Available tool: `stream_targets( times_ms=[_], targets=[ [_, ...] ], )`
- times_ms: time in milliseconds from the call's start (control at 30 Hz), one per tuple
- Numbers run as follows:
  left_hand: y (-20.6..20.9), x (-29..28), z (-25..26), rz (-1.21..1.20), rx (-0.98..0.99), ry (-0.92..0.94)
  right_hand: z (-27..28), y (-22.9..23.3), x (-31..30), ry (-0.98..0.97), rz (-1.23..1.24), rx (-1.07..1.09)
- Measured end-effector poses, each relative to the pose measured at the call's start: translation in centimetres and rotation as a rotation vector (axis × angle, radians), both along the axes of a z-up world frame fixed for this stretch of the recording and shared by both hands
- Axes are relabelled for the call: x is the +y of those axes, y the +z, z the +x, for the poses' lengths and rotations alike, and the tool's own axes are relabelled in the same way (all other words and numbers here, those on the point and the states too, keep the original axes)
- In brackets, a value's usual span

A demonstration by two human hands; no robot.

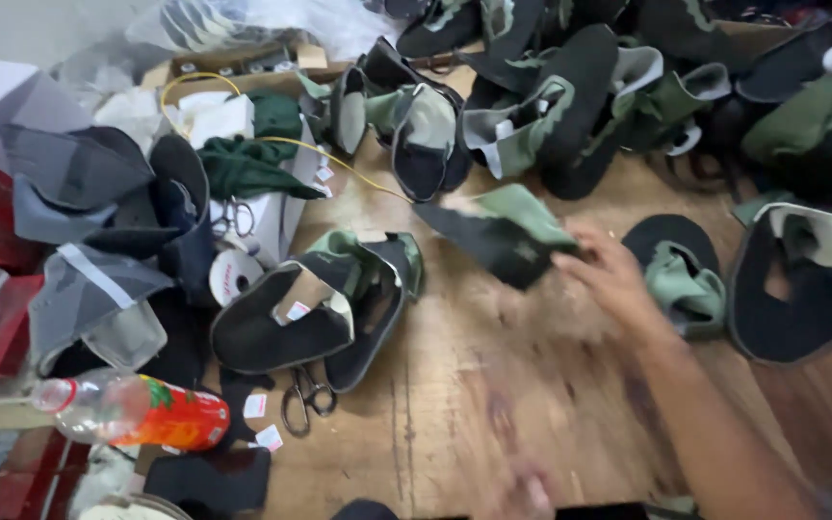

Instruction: The person turns fabric shoe upper components right-side out at a workbench, pulling the material through and pressing the seams flat by hand. They work through the pile of black and green uppers one at a time, setting each finished piece back on the table.

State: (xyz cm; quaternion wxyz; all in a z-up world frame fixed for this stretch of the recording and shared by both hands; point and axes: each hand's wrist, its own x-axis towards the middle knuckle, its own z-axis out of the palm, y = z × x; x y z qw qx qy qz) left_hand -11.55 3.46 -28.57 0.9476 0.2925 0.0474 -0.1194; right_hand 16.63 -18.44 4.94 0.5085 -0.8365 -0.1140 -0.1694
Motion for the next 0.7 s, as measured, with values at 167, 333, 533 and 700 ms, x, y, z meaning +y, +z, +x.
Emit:
stream_targets(
  times_ms=[167,333,533,700],
  targets=[
    [28.4,0.7,10.3,0.358,0.161,0.072,-13.1,-12.5,-9.5,0.552,1.235,0.598],
    [34.5,0.2,10.9,1.057,-0.434,0.161,-19.8,-21.4,-9.0,0.01,1.347,0.68],
    [35.8,2.0,11.1,1.417,-0.7,0.222,-24.8,-5.6,-0.7,-0.324,0.797,0.361],
    [36.6,0.6,9.7,1.462,-0.651,0.135,-25.3,-1.0,2.4,-0.209,-0.129,-0.192]
  ],
)
